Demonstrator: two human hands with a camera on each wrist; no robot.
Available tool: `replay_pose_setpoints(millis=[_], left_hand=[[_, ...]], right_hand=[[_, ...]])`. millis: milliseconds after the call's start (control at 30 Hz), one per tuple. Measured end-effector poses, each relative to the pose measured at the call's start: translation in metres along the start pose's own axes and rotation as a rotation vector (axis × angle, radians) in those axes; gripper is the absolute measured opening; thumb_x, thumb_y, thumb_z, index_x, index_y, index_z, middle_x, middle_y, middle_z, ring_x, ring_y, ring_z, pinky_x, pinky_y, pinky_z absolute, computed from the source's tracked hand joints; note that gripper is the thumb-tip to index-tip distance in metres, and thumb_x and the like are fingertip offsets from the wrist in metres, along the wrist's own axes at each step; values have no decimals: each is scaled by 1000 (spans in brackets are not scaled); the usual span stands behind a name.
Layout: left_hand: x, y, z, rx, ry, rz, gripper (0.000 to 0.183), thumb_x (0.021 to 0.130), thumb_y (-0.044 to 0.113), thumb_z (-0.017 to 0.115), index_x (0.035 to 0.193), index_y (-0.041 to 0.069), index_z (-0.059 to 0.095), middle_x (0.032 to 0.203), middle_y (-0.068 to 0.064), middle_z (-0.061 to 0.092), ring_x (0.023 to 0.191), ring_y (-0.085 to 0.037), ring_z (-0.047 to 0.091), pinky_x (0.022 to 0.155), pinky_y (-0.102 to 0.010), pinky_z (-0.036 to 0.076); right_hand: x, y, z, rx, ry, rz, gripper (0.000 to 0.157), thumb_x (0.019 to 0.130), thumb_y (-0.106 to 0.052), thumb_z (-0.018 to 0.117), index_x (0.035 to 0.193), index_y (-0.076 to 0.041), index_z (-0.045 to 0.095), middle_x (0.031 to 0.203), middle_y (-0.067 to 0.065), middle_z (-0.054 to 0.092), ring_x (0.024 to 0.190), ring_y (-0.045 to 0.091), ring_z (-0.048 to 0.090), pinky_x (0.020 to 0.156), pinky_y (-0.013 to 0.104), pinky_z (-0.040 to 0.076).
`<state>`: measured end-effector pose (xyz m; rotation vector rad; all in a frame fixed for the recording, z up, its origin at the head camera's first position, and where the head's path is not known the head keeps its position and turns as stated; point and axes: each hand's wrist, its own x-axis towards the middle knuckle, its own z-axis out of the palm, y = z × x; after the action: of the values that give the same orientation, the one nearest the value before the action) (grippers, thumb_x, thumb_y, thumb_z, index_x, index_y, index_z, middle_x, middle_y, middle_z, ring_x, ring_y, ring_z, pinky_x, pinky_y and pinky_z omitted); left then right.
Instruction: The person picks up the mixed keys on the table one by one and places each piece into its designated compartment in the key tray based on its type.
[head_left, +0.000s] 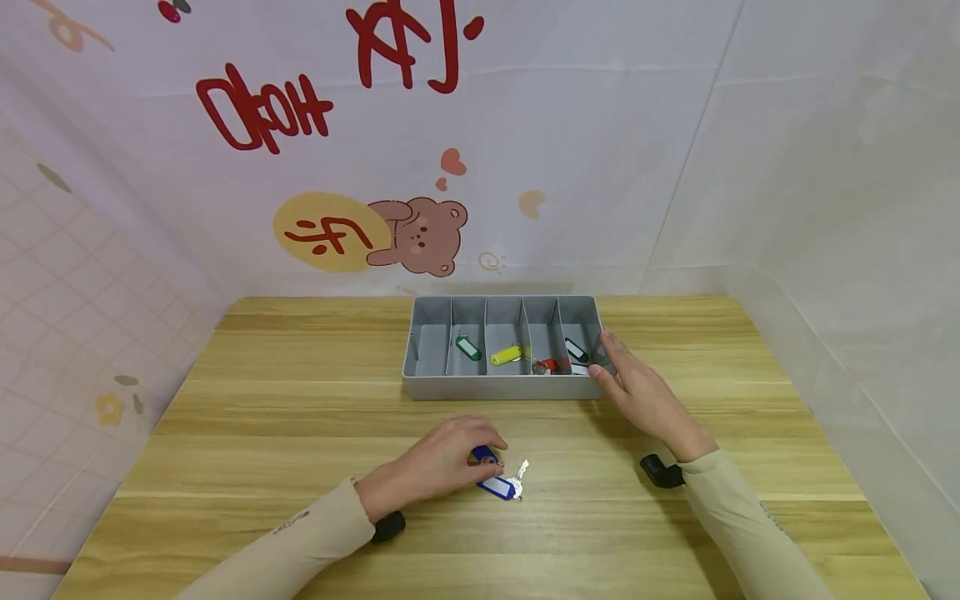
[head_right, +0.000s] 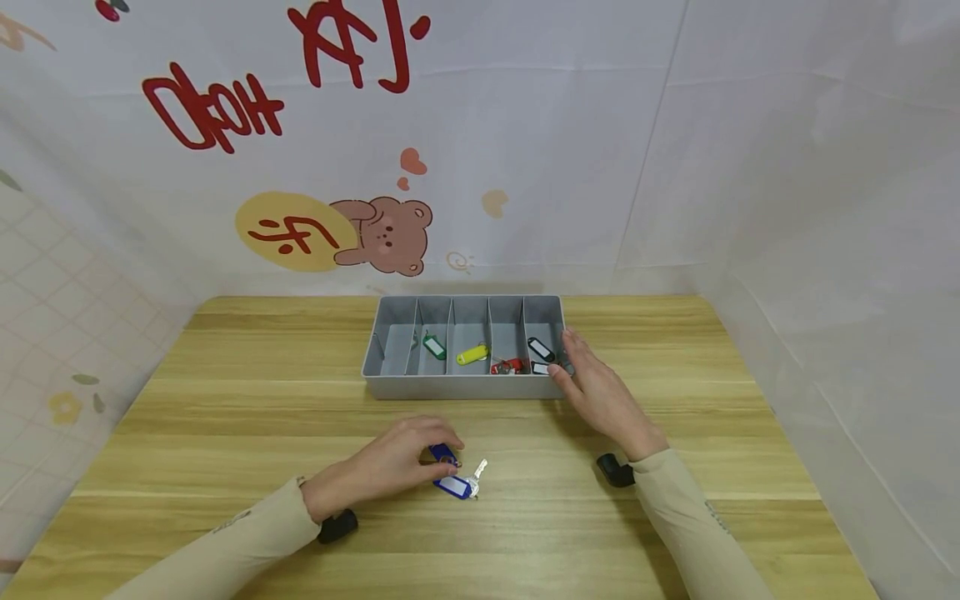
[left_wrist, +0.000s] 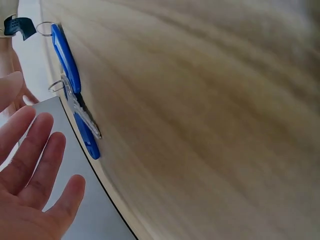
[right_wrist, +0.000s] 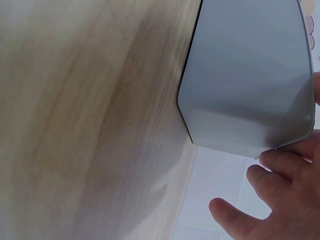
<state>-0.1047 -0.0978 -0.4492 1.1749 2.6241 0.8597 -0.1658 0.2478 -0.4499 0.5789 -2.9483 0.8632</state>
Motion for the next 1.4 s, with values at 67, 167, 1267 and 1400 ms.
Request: replay_pose_setpoints(millis=[67,167,1267,1400], left_hand=[[0,0,1,21,-8,-2,25,96,27,77,116,12,77,116,4,71,113,-13,65,101,-34,52],[1,-1,2,35,-25,0,22,96,26,77,113,13,78,112,5,71,110,-11,65,98,-32,52],[2,1,-7,8,26,25,5,97,18,75,96,16,80,98,10,69,93,-6,65,85,-22,54],[0,4,-13,9,74,18,5,97,19,75,96,16,80,100,8,70,95,-8,67,87,-25,55]], right_hand=[[0,1,0,-2,1,0,74,111,-43,47,163,3,21,169,20,20,154,41,22,119,61,25],[0,1,1,-3,-2,0,74,111,-43,47,163,2,21,169,20,20,154,41,22,119,62,26],[0,0,1,4,-15,10,74,111,-44,45,164,1,19,170,19,18,155,40,20,120,62,24],[0,2,1,2,-13,12,74,111,-44,45,164,1,19,170,20,19,155,41,21,119,62,25]])
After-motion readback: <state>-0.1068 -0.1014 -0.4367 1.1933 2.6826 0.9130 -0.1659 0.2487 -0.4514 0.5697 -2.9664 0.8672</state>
